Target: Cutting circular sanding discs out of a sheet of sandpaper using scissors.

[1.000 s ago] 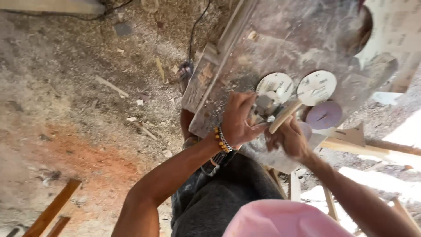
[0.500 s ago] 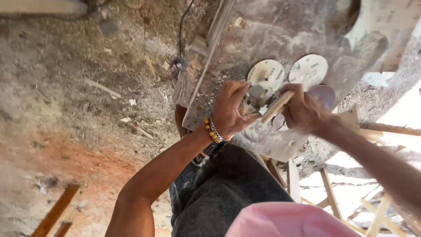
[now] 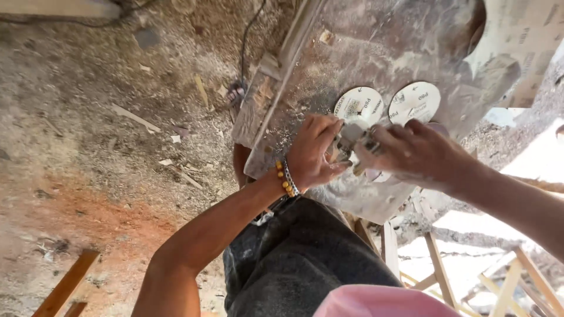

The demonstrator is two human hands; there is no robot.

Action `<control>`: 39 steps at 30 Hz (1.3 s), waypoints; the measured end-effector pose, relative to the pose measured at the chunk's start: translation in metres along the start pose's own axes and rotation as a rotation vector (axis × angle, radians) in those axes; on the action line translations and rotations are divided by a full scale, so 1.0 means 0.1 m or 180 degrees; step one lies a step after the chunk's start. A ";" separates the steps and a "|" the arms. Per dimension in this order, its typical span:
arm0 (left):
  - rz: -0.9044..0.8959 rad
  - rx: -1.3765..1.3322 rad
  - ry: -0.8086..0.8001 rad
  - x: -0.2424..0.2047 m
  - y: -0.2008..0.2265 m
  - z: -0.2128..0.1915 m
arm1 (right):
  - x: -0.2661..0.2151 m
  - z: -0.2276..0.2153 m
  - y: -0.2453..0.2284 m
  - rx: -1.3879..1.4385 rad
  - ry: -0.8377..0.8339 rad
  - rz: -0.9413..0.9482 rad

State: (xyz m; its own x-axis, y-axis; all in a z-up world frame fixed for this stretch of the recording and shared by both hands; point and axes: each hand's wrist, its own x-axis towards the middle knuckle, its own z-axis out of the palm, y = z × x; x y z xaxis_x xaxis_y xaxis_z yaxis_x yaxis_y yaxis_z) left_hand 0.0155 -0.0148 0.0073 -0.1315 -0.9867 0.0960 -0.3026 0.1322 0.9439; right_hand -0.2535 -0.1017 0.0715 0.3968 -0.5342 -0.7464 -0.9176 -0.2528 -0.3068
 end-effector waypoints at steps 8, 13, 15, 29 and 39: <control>0.0045 0.0364 -0.0267 0.06 -0.06 0.13 | -0.06 1.08 0.33 0.3560 0.0059 0.0251; 0.0104 0.0294 -0.0192 -0.04 -0.02 0.13 | -0.31 0.83 0.10 0.1959 0.0656 0.0052; 0.0173 0.0364 -0.0086 0.10 -0.01 0.01 | -0.09 0.55 0.12 0.1993 0.0782 -0.0091; 0.0051 0.0320 0.0077 -0.12 -0.08 0.10 | 0.05 1.18 0.40 0.3164 0.0004 -0.0004; 0.0168 -0.0214 0.0342 -0.04 -0.26 0.03 | 0.11 -0.67 -0.97 -0.0933 -0.0293 0.0030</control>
State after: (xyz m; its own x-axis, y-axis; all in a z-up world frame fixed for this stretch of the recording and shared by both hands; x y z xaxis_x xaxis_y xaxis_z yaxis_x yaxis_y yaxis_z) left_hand 0.0212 -0.0135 -0.0183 -0.0425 -0.9835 0.1760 -0.2337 0.1811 0.9553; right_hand -0.1583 -0.1376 0.1327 0.3722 -0.4657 -0.8029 -0.8695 -0.4775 -0.1261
